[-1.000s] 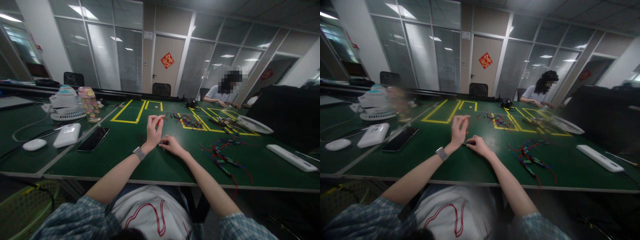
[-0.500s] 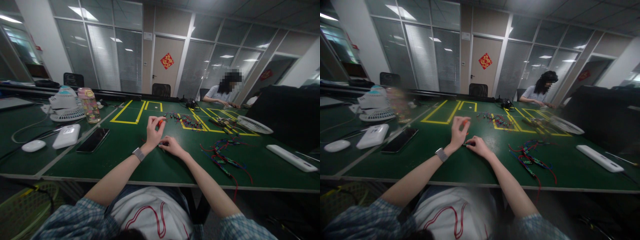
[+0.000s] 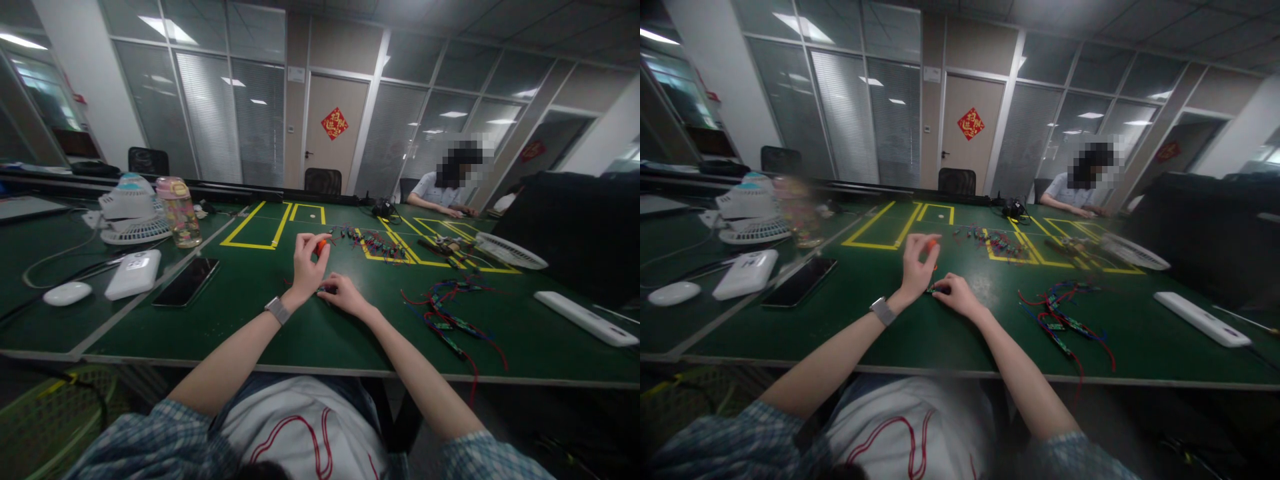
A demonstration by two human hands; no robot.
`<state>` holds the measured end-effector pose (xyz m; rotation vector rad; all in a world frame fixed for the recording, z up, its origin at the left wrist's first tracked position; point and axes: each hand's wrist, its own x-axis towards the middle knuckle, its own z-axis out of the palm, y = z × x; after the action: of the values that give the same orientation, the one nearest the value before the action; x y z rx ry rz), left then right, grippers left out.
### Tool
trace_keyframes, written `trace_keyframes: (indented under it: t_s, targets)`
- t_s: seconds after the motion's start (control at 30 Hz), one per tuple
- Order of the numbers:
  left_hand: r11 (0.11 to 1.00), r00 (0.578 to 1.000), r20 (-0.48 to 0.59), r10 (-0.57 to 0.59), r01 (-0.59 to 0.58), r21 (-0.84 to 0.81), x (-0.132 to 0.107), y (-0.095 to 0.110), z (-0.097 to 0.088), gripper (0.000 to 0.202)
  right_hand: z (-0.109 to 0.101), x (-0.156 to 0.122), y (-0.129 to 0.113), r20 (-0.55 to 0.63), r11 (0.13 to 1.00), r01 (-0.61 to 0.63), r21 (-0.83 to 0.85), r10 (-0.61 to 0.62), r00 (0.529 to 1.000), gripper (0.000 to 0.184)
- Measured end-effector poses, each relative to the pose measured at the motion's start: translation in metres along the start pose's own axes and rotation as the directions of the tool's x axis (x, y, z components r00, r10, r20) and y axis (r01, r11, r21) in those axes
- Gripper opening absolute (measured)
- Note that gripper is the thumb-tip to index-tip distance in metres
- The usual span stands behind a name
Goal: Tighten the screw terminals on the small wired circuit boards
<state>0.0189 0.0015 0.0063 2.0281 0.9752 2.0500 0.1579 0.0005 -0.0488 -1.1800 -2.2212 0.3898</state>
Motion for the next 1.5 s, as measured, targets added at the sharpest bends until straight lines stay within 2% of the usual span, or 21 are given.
trace_keyframes:
  t_s: [0.27,0.57,0.83,1.2,1.5]
  targets:
    - [0.995,0.999,0.039,0.03,-0.026,-0.094,0.0013,0.0,-0.0021,0.029,0.0,-0.0005,0.0001,-0.003,0.999,-0.011,0.032,0.011,1.0,0.017]
    - [1.0,1.0,-0.022,0.017,-0.017,0.019,0.0004,-0.0003,-0.001,0.013,0.0007,-0.0005,0.0012,-0.004,1.0,-0.018,0.024,0.018,1.0,0.017]
    - [1.0,1.0,-0.018,0.012,-0.012,-0.016,0.0008,-0.002,-0.0022,0.028,0.0012,-0.0007,0.0008,-0.003,0.999,-0.016,0.038,0.016,1.0,0.018]
    - [0.998,0.997,-0.072,0.011,-0.007,0.057,0.0006,-0.0037,-0.0005,0.013,0.0009,-0.0008,0.0005,-0.005,0.999,-0.026,0.036,0.026,1.0,0.018]
    - [0.999,0.998,-0.062,0.006,-0.003,0.045,0.0005,-0.0035,-0.0009,0.016,0.0003,-0.0005,0.0001,-0.002,0.998,-0.03,0.05,0.03,1.0,0.018]
